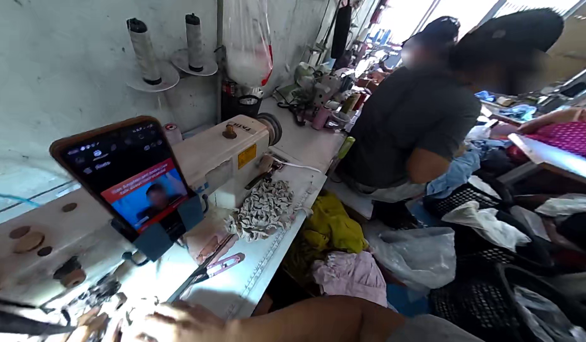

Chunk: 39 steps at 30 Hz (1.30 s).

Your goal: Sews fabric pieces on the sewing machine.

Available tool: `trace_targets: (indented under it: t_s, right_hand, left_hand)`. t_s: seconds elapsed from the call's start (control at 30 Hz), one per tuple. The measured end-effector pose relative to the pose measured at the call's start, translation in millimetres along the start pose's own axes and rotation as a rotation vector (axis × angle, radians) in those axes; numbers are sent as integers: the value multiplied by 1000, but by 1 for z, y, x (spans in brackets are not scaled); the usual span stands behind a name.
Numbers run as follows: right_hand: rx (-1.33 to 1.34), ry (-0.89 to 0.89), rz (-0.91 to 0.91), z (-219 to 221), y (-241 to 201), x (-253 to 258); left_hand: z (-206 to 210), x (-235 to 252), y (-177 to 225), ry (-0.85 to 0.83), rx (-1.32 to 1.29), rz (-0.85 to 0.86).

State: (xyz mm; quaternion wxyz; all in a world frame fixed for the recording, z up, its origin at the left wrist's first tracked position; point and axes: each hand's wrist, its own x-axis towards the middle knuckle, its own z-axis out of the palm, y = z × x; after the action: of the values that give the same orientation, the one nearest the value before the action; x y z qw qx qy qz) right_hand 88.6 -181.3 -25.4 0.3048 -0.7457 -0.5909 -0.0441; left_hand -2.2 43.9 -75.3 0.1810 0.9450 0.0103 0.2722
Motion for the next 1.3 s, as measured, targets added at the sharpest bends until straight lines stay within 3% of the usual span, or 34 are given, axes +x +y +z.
trace_targets:
  t_s: [0.13,0.23,0.43,0.53,0.73,0.93,1.17,1.3]
  right_hand:
    - [-61,-50,65,6,7,6]
    - [-118,-150,71,5,11,8]
    - [-48,-81,123,6,15,17]
    - [-98,-38,89,6,18,28]
    - [-153,-176,60,6,34,42]
    - [-164,-125,-4,3,29,44]
    - [7,-279,212,-2,19,42]
    - [49,-253,205,-1,17,41]
  left_hand:
    - [-8,13,25,56,49,36]
    - [-19,11,30,-50,84,11]
    - [-20,9,23,-59,96,-27]
    - [-21,9,22,-65,92,-33]
    - [-21,9,22,-70,93,-47]
    - [-21,10,22,-54,80,-53]
    - [-21,10,21,-67,59,-82]
    - [-19,9,20,-57,60,-96]
